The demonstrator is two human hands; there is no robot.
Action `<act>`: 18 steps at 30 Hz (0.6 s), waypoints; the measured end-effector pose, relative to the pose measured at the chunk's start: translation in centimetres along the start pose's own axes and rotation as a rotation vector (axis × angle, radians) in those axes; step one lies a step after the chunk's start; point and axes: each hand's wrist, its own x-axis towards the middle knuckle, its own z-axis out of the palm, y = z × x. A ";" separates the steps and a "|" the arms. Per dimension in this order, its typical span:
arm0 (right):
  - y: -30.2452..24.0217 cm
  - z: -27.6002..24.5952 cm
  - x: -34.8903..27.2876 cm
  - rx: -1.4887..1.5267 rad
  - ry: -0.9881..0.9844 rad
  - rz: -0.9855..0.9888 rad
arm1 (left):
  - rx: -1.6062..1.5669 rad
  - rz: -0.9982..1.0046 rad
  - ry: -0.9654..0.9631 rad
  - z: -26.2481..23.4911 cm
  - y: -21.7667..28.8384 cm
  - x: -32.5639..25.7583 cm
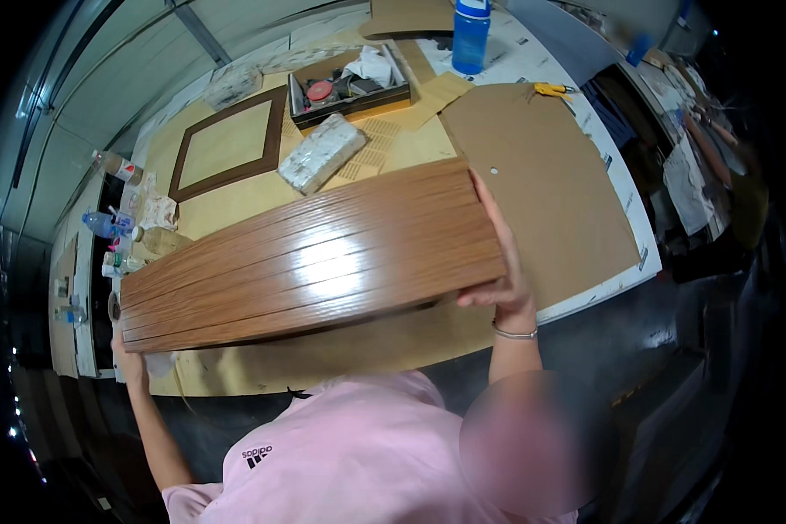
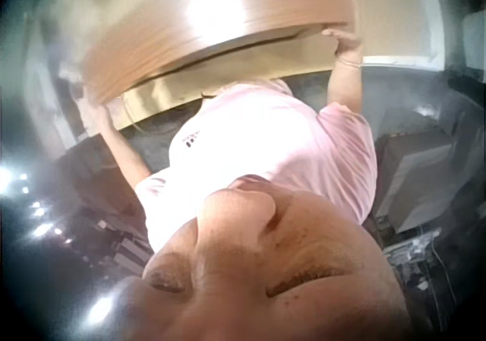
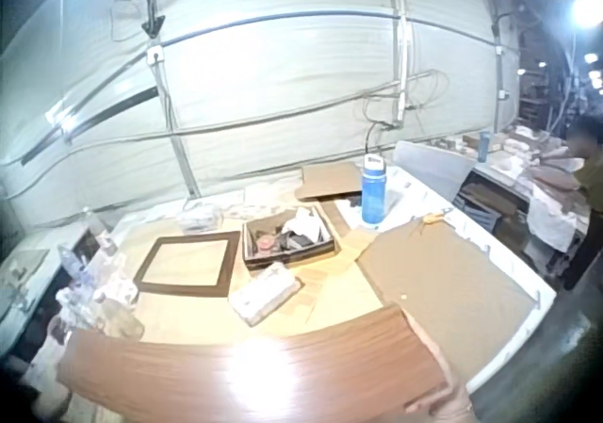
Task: The person wipes the glass and wooden frame of a cabinet door with a cloth dampened by a liquid from a bottle. They then use a small block to rub the corners and edges of the wooden frame before wiping it again.
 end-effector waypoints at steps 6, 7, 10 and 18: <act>2.4 -1.2 -2.3 0.115 0.074 0.279 | -0.993 -0.381 0.235 8.7 -14.9 -6.1; 3.4 -1.8 -2.7 0.164 0.087 0.218 | -1.162 -0.342 0.179 10.4 -13.2 -6.0; 7.4 -2.7 -3.5 0.285 0.109 0.021 | -1.437 -0.223 -0.019 13.5 -10.2 -5.4; 11.1 -2.9 -5.8 0.428 0.126 -0.097 | -1.537 -0.170 -0.171 14.4 -9.4 -3.2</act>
